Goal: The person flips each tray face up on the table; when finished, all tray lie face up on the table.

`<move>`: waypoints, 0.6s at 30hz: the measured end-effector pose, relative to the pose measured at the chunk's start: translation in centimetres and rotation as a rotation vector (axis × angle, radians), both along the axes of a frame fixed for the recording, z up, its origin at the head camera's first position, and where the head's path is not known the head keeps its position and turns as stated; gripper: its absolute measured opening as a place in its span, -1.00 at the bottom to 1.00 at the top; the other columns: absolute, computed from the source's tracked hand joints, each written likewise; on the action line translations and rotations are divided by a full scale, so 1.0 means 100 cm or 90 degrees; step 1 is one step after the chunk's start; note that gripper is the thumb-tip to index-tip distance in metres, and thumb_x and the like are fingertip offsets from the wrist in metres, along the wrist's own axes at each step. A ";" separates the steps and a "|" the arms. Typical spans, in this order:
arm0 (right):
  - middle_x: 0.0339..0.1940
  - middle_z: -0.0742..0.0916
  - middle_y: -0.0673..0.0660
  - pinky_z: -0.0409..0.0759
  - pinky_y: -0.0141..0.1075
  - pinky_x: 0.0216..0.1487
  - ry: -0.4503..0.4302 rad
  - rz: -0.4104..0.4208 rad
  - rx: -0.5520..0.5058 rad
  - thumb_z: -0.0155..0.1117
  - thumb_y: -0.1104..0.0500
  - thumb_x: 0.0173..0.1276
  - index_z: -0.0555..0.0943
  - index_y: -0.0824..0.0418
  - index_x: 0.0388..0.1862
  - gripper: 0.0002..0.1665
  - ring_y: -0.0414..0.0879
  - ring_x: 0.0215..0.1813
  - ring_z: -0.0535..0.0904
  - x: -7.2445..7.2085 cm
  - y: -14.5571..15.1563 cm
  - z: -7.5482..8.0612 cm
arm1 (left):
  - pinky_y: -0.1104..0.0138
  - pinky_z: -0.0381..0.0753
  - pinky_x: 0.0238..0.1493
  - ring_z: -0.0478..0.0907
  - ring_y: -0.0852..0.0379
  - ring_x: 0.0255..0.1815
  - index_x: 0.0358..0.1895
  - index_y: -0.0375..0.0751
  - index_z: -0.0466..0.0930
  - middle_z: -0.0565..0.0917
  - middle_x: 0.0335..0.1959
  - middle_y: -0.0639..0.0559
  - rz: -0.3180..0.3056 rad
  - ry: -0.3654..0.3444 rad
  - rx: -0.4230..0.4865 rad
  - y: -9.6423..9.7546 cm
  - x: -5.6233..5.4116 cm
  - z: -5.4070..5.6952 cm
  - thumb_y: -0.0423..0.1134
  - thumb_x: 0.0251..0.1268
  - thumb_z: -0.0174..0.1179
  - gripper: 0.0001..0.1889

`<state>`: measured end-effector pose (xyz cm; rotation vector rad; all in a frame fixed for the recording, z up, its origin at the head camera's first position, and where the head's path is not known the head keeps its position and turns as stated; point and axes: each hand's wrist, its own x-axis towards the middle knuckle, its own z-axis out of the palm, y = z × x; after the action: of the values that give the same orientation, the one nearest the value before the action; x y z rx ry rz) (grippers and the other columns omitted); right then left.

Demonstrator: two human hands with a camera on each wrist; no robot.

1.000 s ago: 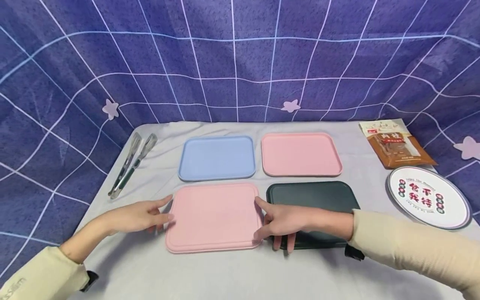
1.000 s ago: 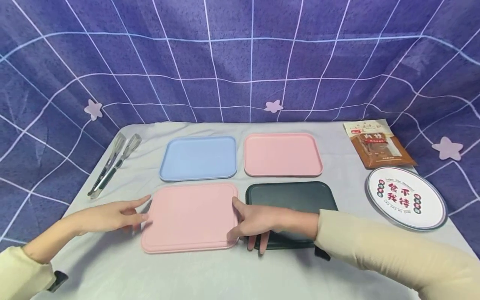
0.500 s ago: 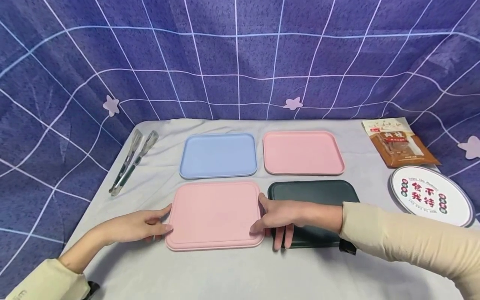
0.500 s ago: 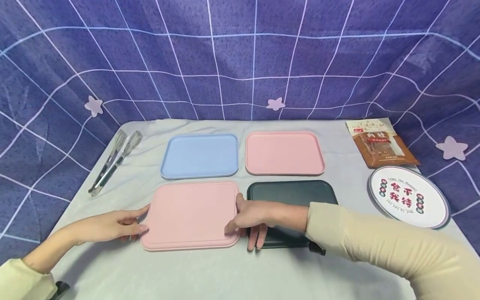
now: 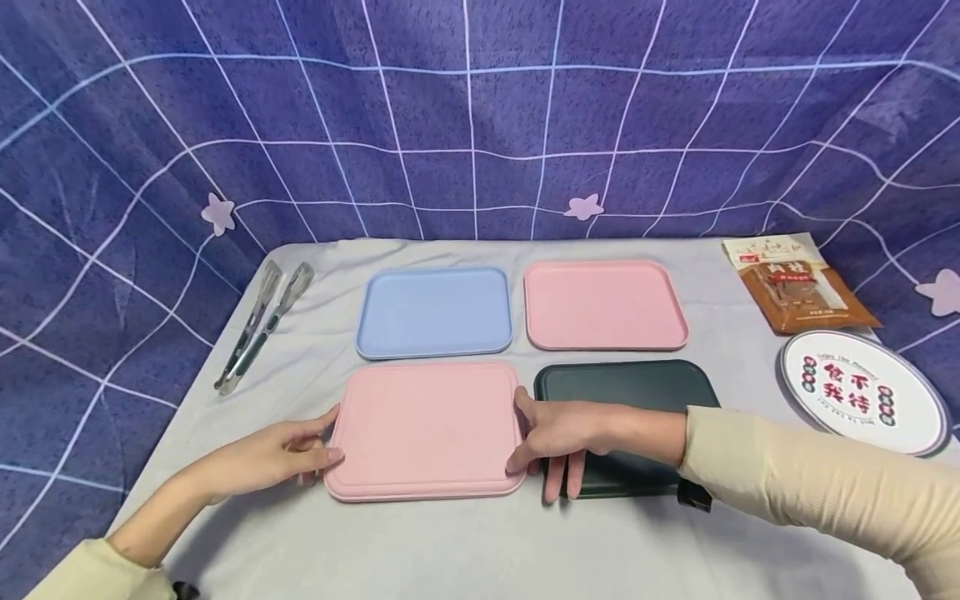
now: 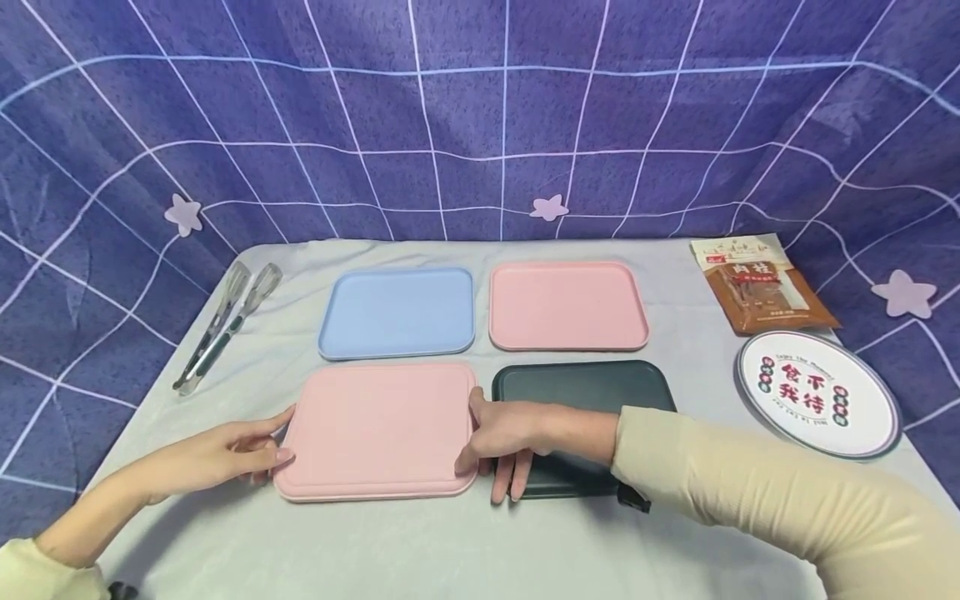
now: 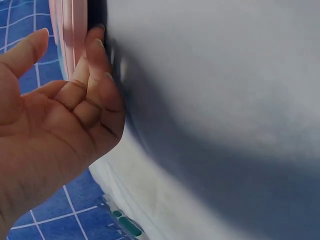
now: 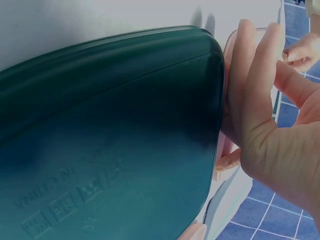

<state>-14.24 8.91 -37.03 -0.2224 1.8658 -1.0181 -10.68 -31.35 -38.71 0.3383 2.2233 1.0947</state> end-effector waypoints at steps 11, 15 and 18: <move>-0.22 0.71 0.25 0.67 -0.13 -0.61 -0.009 -0.008 -0.011 0.38 0.25 0.31 -0.57 0.05 0.62 0.41 0.14 -0.48 0.76 -0.001 0.001 -0.003 | 0.31 0.55 -0.35 0.51 0.23 -0.43 0.60 -0.38 -0.18 0.53 -0.48 0.11 0.048 0.039 0.014 0.009 0.006 0.030 -0.10 0.46 0.20 -0.10; -0.21 0.75 0.19 0.67 -0.13 -0.61 -0.008 -0.023 -0.026 0.36 0.29 0.31 -0.60 0.02 0.60 0.42 0.10 -0.51 0.76 0.000 0.002 -0.004 | 0.30 0.61 -0.28 0.60 0.10 -0.38 0.61 -0.38 -0.22 0.57 -0.48 0.06 0.044 0.065 0.035 0.015 0.007 0.045 -0.14 0.44 0.21 -0.07; -0.22 0.76 0.19 0.66 -0.15 -0.61 -0.005 -0.047 -0.045 0.35 0.32 0.30 -0.58 0.04 0.61 0.41 0.06 -0.54 0.74 0.003 0.001 -0.008 | 0.32 0.56 -0.32 0.54 0.16 -0.43 0.62 -0.31 -0.23 0.52 -0.51 0.10 0.058 0.076 0.045 0.023 0.007 0.055 -0.15 0.43 0.23 -0.06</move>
<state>-13.99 9.04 -37.82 -0.1918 1.8453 -1.1348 -9.95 -29.09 -33.21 0.3439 2.3288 1.2322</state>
